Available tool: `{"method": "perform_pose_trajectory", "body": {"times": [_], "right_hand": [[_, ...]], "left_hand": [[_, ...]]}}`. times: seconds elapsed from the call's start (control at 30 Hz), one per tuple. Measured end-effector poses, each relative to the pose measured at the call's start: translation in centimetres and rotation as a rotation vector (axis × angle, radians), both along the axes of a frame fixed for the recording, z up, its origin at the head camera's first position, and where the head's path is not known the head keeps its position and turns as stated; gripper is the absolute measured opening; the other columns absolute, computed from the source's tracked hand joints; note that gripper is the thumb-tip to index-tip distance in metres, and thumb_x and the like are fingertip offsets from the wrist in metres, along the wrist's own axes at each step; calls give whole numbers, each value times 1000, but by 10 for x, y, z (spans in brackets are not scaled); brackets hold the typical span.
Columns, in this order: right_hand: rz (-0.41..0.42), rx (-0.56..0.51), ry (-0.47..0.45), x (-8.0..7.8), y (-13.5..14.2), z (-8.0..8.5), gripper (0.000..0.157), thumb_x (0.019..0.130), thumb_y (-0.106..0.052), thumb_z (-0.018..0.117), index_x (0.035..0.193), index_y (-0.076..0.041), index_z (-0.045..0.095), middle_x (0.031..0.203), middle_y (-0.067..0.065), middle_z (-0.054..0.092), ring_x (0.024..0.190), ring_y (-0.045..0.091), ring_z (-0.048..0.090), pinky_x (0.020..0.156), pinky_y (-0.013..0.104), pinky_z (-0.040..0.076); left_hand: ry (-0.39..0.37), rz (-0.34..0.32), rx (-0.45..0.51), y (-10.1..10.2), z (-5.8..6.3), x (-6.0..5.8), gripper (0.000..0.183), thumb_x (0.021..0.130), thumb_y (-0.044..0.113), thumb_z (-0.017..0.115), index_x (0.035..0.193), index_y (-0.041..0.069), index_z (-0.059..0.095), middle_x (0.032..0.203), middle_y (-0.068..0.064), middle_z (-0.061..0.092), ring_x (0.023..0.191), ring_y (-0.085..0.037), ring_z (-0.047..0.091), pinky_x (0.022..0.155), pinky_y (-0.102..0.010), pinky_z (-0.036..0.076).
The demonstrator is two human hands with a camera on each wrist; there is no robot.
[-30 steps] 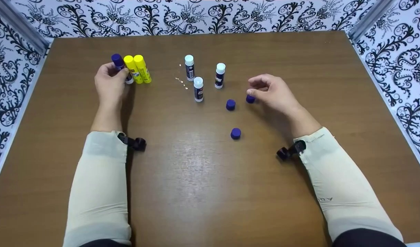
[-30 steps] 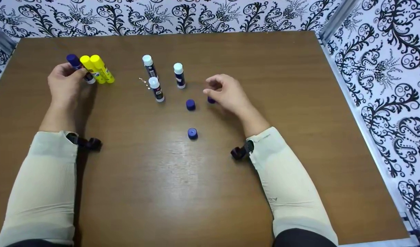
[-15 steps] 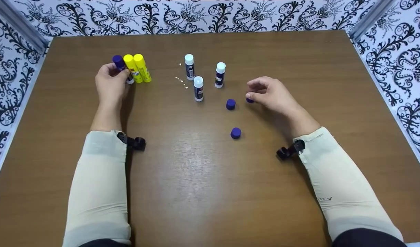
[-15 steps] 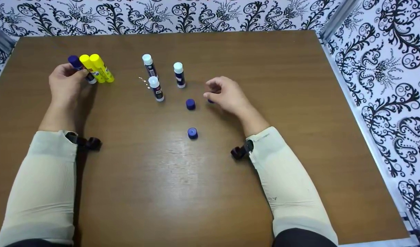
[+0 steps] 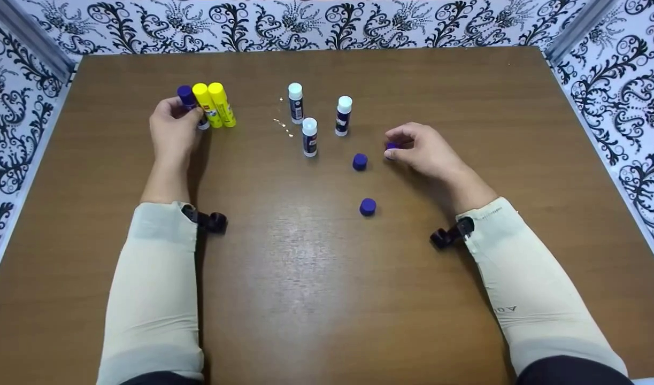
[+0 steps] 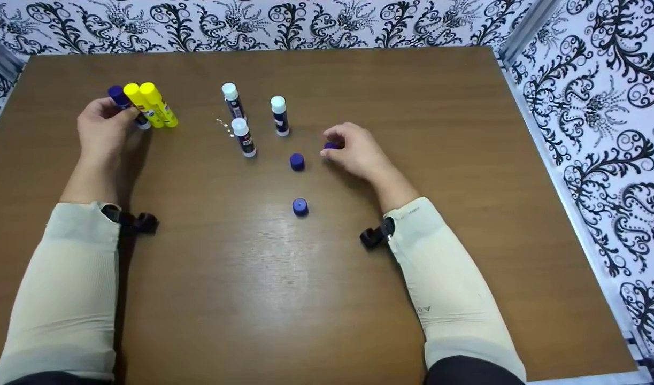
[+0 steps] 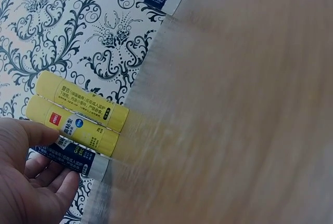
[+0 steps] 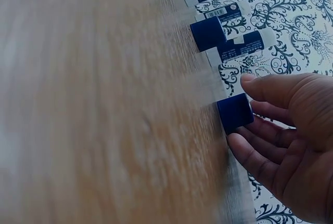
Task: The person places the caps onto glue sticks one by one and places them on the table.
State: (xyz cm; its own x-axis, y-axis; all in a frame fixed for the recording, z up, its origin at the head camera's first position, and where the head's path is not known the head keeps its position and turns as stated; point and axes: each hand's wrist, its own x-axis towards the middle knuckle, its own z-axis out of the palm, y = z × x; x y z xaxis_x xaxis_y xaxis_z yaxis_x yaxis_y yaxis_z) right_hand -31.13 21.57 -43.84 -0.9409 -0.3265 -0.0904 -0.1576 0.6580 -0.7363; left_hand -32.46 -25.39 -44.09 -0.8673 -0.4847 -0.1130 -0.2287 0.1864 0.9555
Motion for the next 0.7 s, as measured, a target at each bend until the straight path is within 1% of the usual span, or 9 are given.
{"method": "perform_pose_trajectory", "body": {"times": [0.1,0.23,0.3,0.43,0.5,0.57,0.7], "right_hand": [[2,1,0,-1,0,-1,41,95,-16,76,132,-2,67,130,16,65,125,31,62,112,45,45],[2,1,-2,-1,0,-2,39,96,-15,75,132,-2,68,130,16,65,124,31,62,110,43,46],[2,-1,0,-1,-1,-2,39,95,-15,75,131,-3,68,128,16,65,122,30,63,107,40,47],[4,-2,14,0,-1,-1,36,94,-14,76,128,-3,71,124,14,66,118,27,65,99,29,48],[5,0,23,0,-1,-2,33,94,-14,76,125,-3,72,123,14,67,117,26,65,98,26,48],[7,2,31,0,-1,-2,31,94,-13,76,123,-2,73,121,15,67,116,26,65,99,28,48],[5,8,38,0,0,-2,29,94,-14,76,121,-2,73,120,15,67,116,26,64,103,36,48]], "left_hand": [[-2,-4,-3,0,1,0,41,96,19,73,132,6,61,127,-4,63,115,-14,59,106,-26,50],[-5,-9,-1,-1,2,1,41,96,19,73,133,6,61,127,-4,63,116,-13,59,107,-26,50],[4,-8,1,0,2,2,40,96,18,73,132,5,60,125,-4,63,115,-13,60,107,-26,50],[17,-5,4,0,2,2,40,95,17,73,132,4,60,124,-4,63,114,-13,61,106,-25,51],[16,-4,-4,1,2,2,41,95,17,72,133,4,60,126,-5,63,114,-13,60,106,-25,51],[13,-7,-12,1,3,2,42,96,18,72,134,4,60,127,-6,63,115,-14,60,106,-25,50],[9,-19,-18,1,3,3,43,97,19,71,136,5,59,130,-6,62,117,-14,59,107,-25,50]]}}
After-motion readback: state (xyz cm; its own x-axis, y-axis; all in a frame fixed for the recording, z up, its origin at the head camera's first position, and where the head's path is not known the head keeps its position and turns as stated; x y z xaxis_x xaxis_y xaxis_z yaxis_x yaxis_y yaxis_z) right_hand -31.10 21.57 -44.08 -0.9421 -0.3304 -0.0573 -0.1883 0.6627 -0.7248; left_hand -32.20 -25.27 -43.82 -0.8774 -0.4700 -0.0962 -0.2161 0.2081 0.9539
